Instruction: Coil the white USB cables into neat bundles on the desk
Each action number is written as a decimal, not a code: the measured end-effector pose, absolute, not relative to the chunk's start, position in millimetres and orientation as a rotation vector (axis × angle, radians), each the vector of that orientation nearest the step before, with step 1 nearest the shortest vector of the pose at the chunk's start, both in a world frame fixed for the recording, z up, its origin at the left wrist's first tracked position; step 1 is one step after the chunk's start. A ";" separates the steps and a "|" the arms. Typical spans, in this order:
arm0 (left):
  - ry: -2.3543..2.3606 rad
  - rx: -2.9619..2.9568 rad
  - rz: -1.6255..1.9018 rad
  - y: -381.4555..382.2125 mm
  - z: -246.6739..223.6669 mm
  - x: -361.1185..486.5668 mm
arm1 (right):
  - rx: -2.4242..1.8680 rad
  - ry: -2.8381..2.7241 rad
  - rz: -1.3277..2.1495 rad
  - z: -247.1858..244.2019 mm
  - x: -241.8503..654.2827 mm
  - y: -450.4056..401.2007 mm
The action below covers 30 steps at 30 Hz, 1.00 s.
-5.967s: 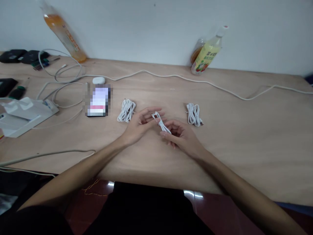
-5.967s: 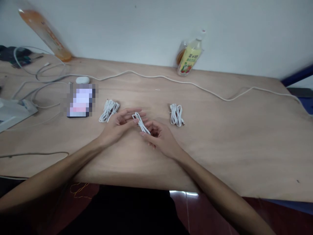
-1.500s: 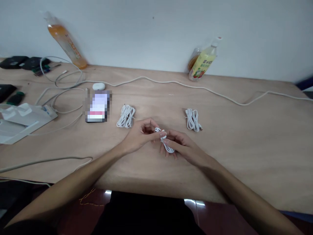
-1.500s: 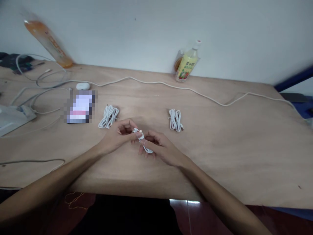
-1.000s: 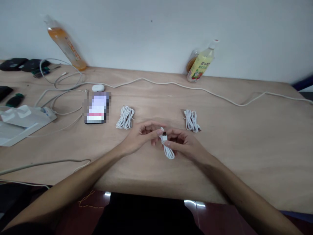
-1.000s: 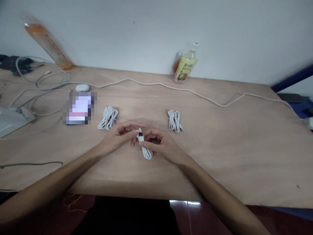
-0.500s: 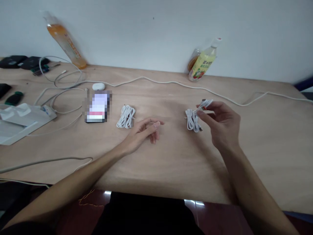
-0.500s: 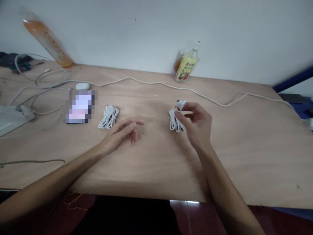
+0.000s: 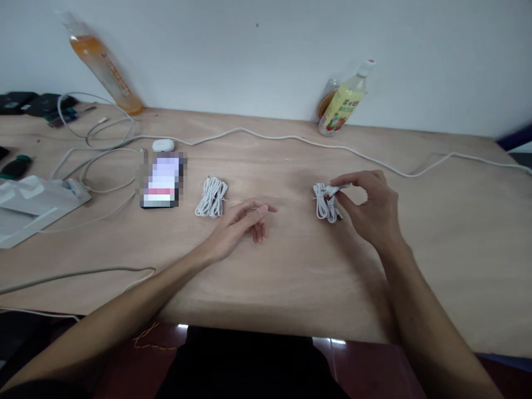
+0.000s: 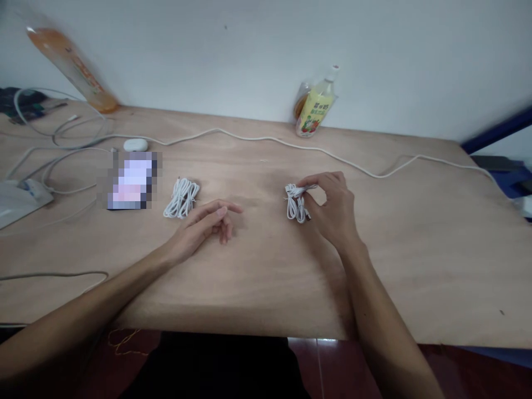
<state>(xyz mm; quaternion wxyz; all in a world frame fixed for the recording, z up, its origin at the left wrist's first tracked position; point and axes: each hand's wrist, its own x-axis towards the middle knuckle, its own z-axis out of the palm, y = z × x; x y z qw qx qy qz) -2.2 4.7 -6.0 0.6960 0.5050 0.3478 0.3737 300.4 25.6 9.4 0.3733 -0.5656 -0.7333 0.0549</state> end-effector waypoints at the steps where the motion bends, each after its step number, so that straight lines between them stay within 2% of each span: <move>1: 0.777 1.131 0.835 4.6 -5.9 -2.2 | -1.445 -1.895 0.143 9.5 302.1 26.2; 10: 0.783 1.140 0.823 4.9 -7.3 -2.1 | -1.312 -2.174 0.228 9.7 312.9 26.7; 17: 0.775 1.139 0.821 6.2 -7.4 -1.8 | -1.262 -2.176 0.297 14.2 308.1 20.2; 24: 0.773 1.096 0.816 6.1 -5.0 -1.2 | -1.588 -1.797 0.141 6.4 295.0 18.9; 30: 0.783 1.104 0.817 6.2 -7.7 -1.4 | -1.792 -1.584 0.327 -7.1 275.4 18.9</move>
